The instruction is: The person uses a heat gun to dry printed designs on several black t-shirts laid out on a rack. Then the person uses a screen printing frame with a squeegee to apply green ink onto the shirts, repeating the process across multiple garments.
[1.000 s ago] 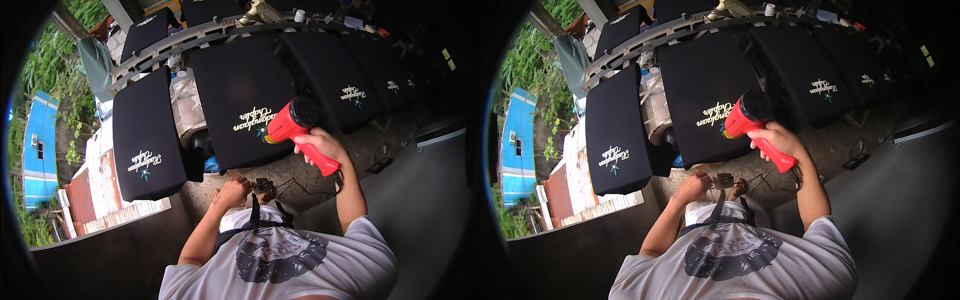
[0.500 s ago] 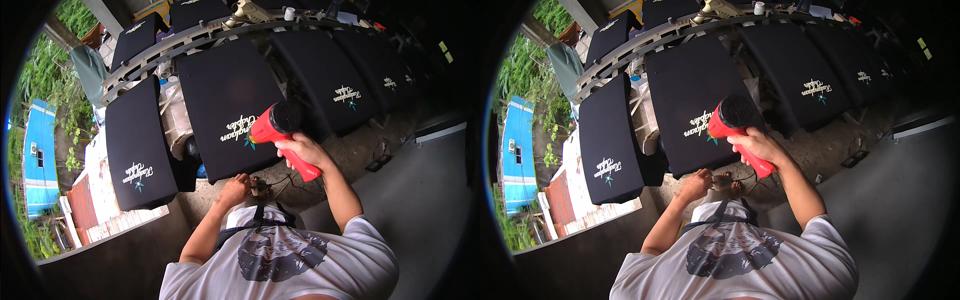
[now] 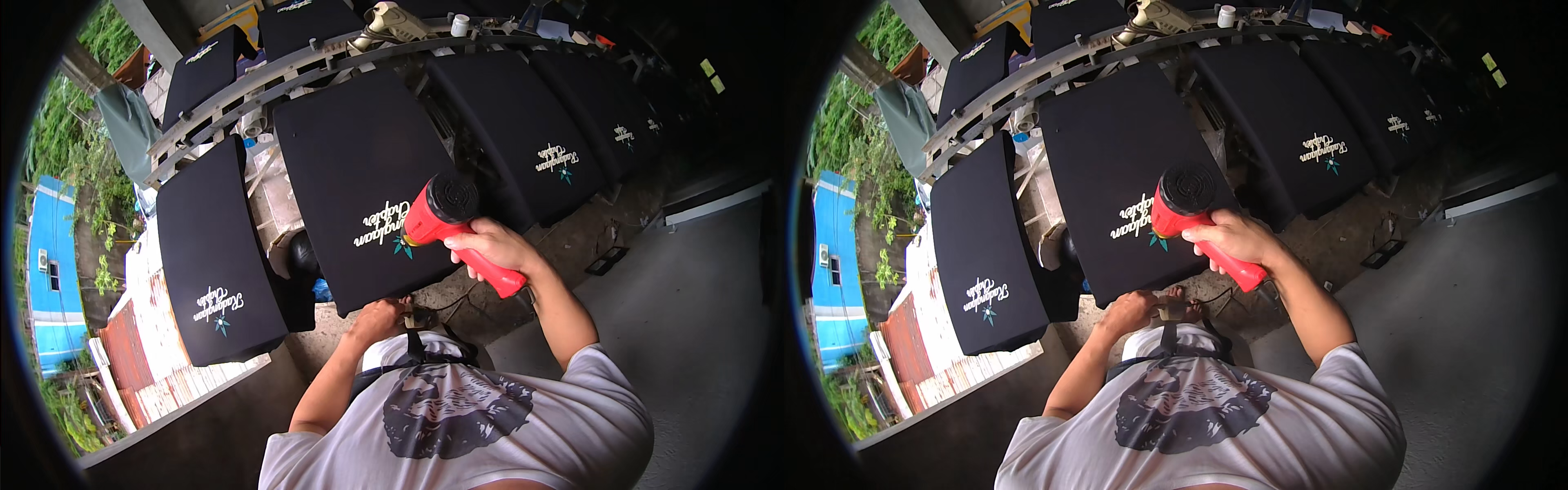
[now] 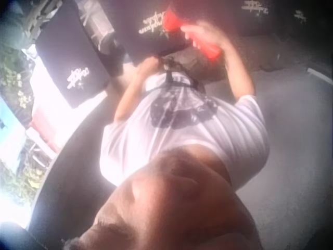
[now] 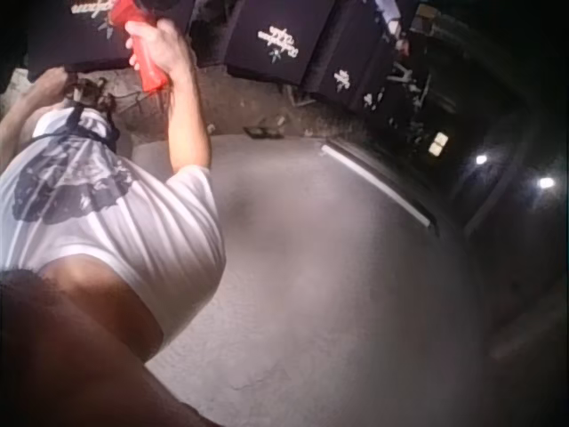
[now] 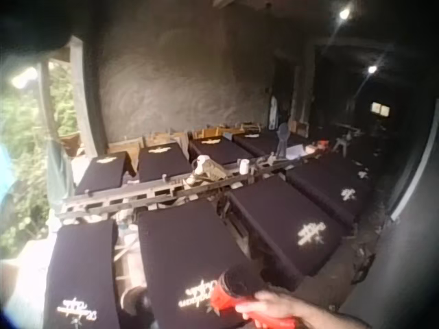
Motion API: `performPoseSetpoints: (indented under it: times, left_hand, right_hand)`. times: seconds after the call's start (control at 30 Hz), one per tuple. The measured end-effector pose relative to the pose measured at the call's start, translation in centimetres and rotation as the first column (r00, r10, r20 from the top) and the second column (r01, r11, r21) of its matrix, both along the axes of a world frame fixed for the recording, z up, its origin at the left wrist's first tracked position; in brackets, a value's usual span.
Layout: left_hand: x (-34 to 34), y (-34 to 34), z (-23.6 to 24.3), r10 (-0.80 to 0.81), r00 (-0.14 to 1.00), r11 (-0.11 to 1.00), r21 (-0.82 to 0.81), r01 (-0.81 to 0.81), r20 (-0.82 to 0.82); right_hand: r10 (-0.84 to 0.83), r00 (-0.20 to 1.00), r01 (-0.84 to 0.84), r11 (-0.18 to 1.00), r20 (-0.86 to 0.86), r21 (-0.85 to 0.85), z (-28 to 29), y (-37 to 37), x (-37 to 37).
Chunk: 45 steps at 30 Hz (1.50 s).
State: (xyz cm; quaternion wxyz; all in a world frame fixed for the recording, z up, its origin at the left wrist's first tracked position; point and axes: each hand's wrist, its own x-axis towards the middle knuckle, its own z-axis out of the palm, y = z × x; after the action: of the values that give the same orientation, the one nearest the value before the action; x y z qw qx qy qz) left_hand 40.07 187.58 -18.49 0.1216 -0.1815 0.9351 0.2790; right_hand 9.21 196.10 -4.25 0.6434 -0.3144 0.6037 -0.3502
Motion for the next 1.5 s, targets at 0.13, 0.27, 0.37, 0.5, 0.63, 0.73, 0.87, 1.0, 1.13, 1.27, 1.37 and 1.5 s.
performPoseSetpoints:
  times: [0.13,0.27,0.37,0.5,0.63,0.73,0.87,1.0,1.13,1.27,1.37,1.5]
  left_hand:
    - [-0.5,-0.1,0.4,-0.006,0.998,0.995,0.096,0.0,0.058]
    - [-0.5,-0.9,0.6,-0.032,0.994,0.994,0.104,0.022,0.101]
    - [-1.0,-0.9,1.9,-0.046,0.988,0.988,0.15,0.024,0.145]
    - [-0.9,-0.7,0.8,-0.055,0.994,0.98,0.196,0.035,0.097]
    - [-1.4,-0.4,0.0,-0.026,0.998,0.985,0.168,0.035,-0.058]
    - [-1.8,0.1,-1.9,-0.04,0.999,0.984,0.175,0.044,-0.026]
    - [-3.8,0.5,-2.6,-0.059,0.998,0.987,0.15,0.054,0.024]
    - [-6.9,1.6,-3.3,-0.069,0.997,0.99,0.125,0.066,0.02]
    - [-12.5,3.4,-1.2,-0.08,0.994,0.982,0.175,0.065,0.08]
    - [-17.5,6.0,-2.4,-0.043,0.993,0.988,0.15,0.027,0.106]
    - [-23.4,8.9,-1.7,-0.046,0.996,0.989,0.146,0.034,0.08]
    - [-31.3,12.3,-2.1,-0.078,0.99,0.988,0.145,0.061,0.115]
  right_hand:
    - [0.043,0.998,-0.042,0.999,0.035,-0.017,0.3,0.4,0.1]
    - [0.018,0.999,-0.018,1.0,-0.026,0.011,0.4,0.5,-0.7]
    - [-0.08,0.997,0.081,0.995,0.011,-0.054,-0.8,0.4,0.1]
    - [0.082,0.993,-0.082,0.997,0.089,0.002,0.8,1.4,-0.4]
    - [-0.131,0.991,0.132,0.99,0.022,-0.042,-1.2,0.5,-0.1]
    - [-0.052,0.994,0.061,0.994,0.097,-0.094,-0.1,1.0,-0.1]
    - [0.031,0.995,-0.023,0.997,0.094,-0.076,-0.7,0.9,-2.1]
    - [0.032,0.988,-0.013,0.992,0.15,-0.124,-2.8,1.1,-3.0]
    - [0.157,0.973,-0.147,0.986,0.17,-0.074,-3.6,4.2,-8.4]
    - [-0.025,0.99,0.03,0.999,0.141,-0.036,-4.9,9.3,-17.2]
    - [-0.221,0.974,0.222,0.975,0.04,-0.022,-5.0,14.5,-25.2]
    - [-0.472,0.88,0.465,0.878,-0.05,-0.116,-6.2,19.9,-35.2]
